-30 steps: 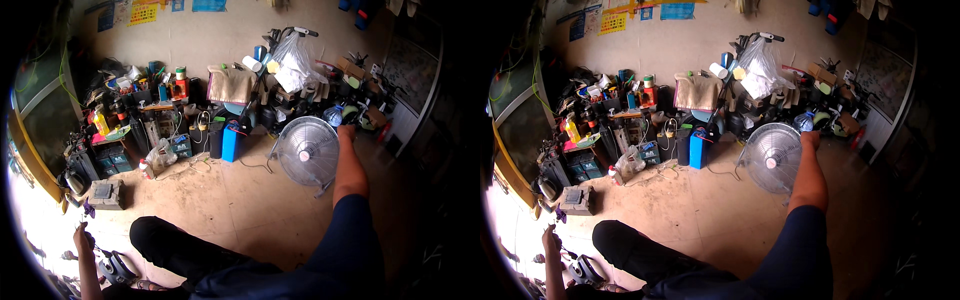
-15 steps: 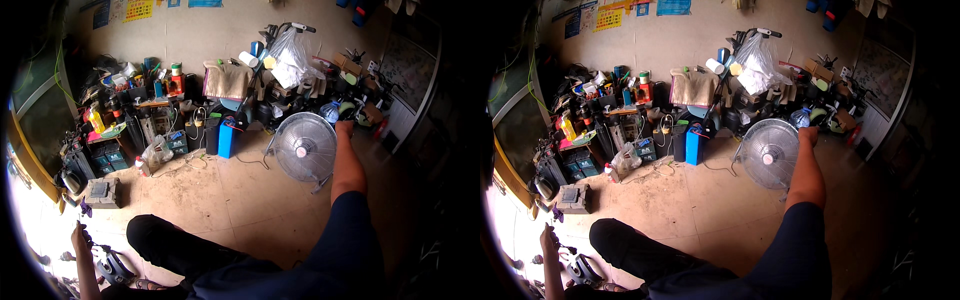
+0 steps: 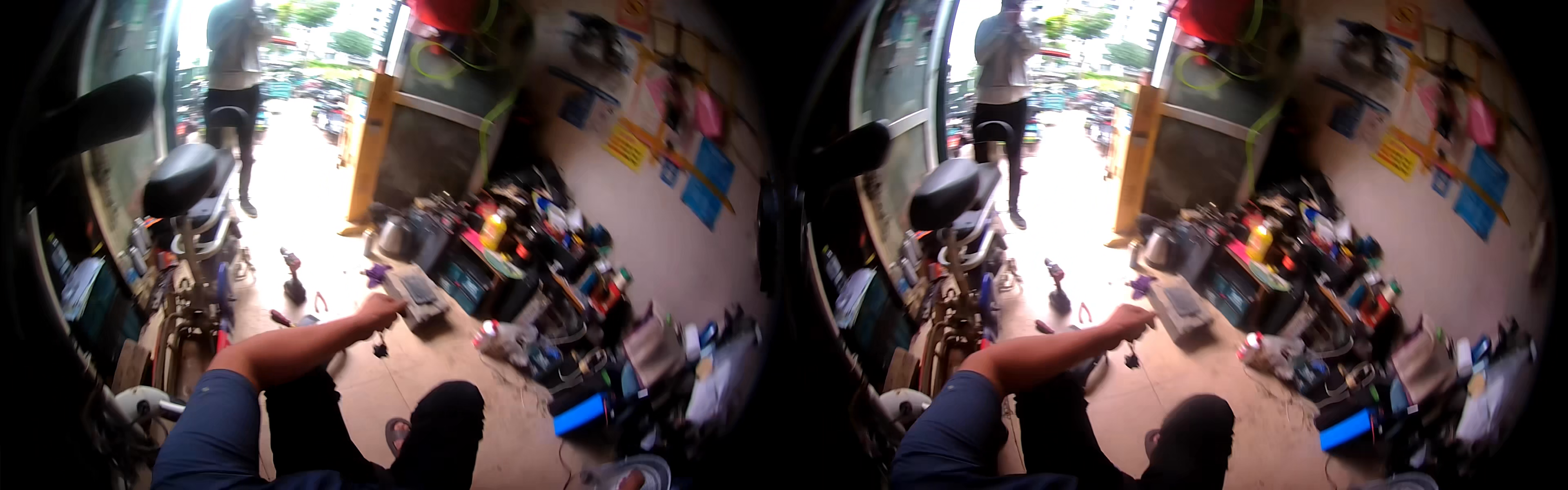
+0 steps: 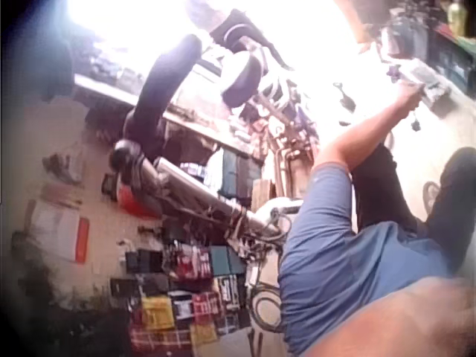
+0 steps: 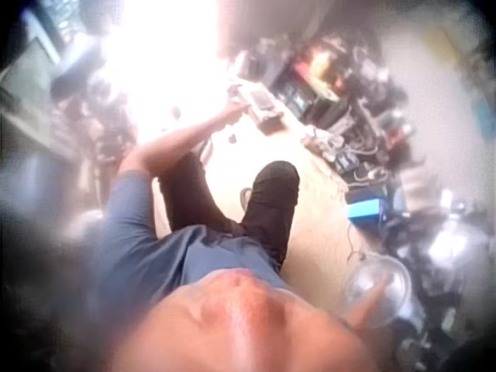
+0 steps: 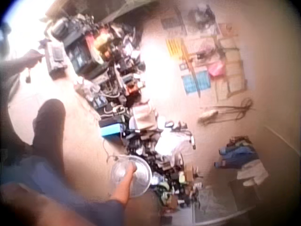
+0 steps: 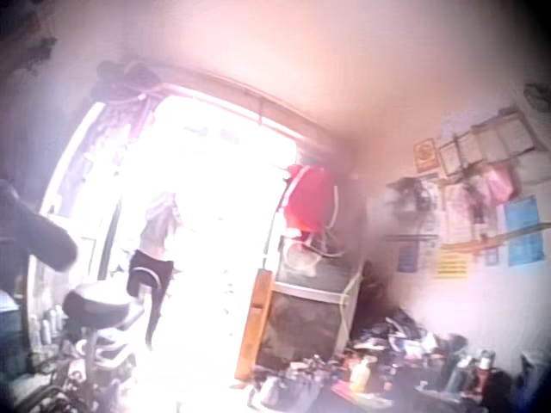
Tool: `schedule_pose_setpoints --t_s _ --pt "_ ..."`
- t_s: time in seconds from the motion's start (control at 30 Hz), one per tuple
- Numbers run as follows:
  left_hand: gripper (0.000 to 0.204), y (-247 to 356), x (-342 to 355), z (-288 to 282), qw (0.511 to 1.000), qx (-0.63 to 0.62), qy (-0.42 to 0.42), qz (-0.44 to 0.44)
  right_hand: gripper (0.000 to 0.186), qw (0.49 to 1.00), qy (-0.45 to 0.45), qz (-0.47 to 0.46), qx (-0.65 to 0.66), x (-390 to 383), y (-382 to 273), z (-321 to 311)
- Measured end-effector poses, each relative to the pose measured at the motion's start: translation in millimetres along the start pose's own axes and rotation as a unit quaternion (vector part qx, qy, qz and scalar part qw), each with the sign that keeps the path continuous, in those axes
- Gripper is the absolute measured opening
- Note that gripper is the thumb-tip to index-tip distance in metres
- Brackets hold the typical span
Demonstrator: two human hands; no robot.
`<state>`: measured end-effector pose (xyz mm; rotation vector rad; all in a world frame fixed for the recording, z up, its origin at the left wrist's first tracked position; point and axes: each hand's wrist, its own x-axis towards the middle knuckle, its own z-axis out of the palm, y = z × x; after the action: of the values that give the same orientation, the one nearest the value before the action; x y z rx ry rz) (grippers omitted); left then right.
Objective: The person repairs a black plastic casing by hand using a small screwdriver and a power drill, threading wires through holes and securing screws into the component.
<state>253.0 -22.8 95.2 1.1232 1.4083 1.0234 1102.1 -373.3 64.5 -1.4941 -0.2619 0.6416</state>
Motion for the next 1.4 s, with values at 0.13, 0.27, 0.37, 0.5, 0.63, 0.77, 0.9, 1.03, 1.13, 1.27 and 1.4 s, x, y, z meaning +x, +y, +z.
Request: schedule_pose_setpoints --t_s 0.13,0.27,0.37,0.5,0.63,0.77,0.9,1.03,1.13,1.27,1.4 --pt "0.047 -15.3 -12.5 -29.1 1.0 -0.026 0.004 -0.002 0.047 0.95 -0.253 0.168 -0.073 -26.7 133.1 160.6" --pt "0.041 -14.0 -7.2 -28.7 1.0 -0.027 0.002 -0.011 0.052 0.869 -0.439 0.096 -0.208 -134.3 211.3 308.4" --pt "0.036 -17.0 -5.5 -29.1 0.999 -0.034 -0.008 -0.004 0.056 0.849 -0.483 0.129 -0.171 -240.2 187.0 379.5" --pt "0.033 -19.9 1.0 -27.5 0.999 -0.038 -0.027 0.019 0.058 0.843 -0.511 0.062 -0.159 -257.7 160.7 396.1" --pt "0.033 -34.4 9.2 -33.3 1.0 -0.028 -0.003 0.01 0.052 0.811 -0.572 -0.077 0.094 -355.5 21.0 438.6" --pt "0.032 -31.8 11.2 -29.3 1.0 -0.017 -0.009 0.003 0.058 0.489 -0.778 -0.205 0.338 -433.9 -83.0 443.8" --pt "0.03 -18.6 5.3 -24.5 1.0 -0.012 -0.011 -0.002 0.059 0.327 -0.807 -0.253 0.421 -493.0 -135.3 440.6" --pt "0.029 -12.8 -2.4 -28.4 1.0 -0.02 0.008 -0.001 0.051 0.319 -0.78 -0.233 0.485 -519.6 -143.6 442.1" --pt "0.031 -8.6 -9.1 -34.1 1.0 -0.021 -0.007 -0.009 0.048 0.3 -0.781 -0.201 0.509 -520.7 -139.2 446.4" --pt "0.035 -0.6 -10.5 -34.6 1.0 -0.023 -0.018 -0.008 0.048 0.294 -0.724 -0.217 0.585 -522.8 -127.1 447.8" --pt "0.034 -7.9 -10.9 -39.8 0.998 -0.058 -0.021 -0.006 0.049 0.269 -0.687 -0.211 0.641 -522.3 -115.3 452.3"
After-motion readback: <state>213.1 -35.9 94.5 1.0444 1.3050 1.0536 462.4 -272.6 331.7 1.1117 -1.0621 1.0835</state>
